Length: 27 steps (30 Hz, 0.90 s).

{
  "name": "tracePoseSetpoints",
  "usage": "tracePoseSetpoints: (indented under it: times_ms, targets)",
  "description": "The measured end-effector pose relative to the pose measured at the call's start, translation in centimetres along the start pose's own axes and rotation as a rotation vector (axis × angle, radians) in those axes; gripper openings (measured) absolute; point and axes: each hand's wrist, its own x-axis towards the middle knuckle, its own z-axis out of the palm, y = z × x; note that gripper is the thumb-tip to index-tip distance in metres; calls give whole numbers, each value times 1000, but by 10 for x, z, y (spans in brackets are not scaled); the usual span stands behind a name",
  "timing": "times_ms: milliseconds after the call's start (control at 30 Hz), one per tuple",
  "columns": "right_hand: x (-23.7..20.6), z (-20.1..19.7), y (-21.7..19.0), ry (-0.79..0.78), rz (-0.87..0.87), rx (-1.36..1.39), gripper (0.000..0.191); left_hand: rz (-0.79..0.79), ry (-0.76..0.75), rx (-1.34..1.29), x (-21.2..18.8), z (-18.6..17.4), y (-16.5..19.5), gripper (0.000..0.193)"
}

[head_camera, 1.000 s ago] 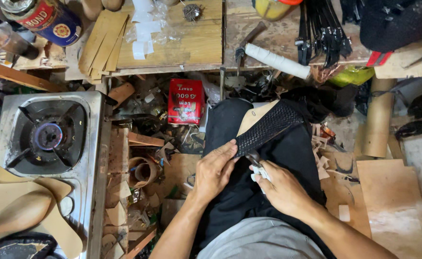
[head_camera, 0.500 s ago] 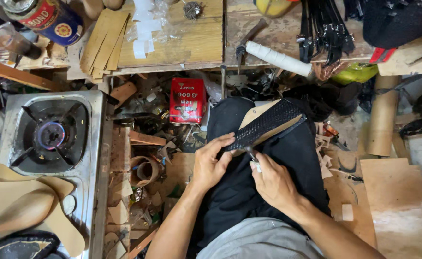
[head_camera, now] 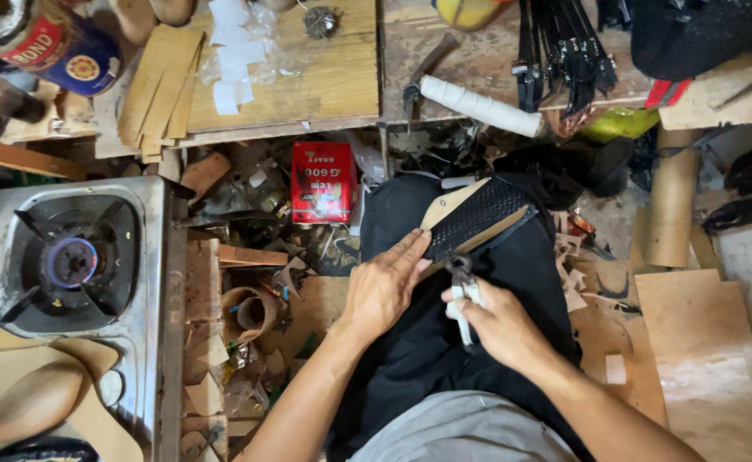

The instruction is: The person uses a curved knife to trim excess material from the sole of a black shoe placed on their lap. They repeatedly scrape and cut along the edges, then attach a black strap to the shoe.

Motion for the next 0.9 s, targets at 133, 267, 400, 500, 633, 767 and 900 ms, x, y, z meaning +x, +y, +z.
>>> tracePoseSetpoints:
  times_ms: [133, 267, 400, 500, 633, 767, 900]
  targets:
    - [4, -27, 4, -31, -245, -87, 34, 52, 6, 43, 1, 3, 4, 41]
    - [0, -25, -4, -25, 90, -52, 48, 40, -4, 4, 3, 0, 7, 41]
    - [5, -5, -7, 213, -181, -161, 32, -30, -6, -126, 10, -6, 1, 38]
    - [12, -9, -5, 195, -252, -226, 21, -40, -26, -130, 17, -7, 0, 37]
    - [14, -34, -8, 142, -251, -561, 14, -63, -22, -115, 29, -4, 8, 34]
    - [12, -36, -18, 100, -198, -697, 14, -185, -42, -77, 40, -2, 20, 28]
    - [10, -31, -25, 148, -268, -697, 13, -100, -16, -39, 38, -5, 27, 24]
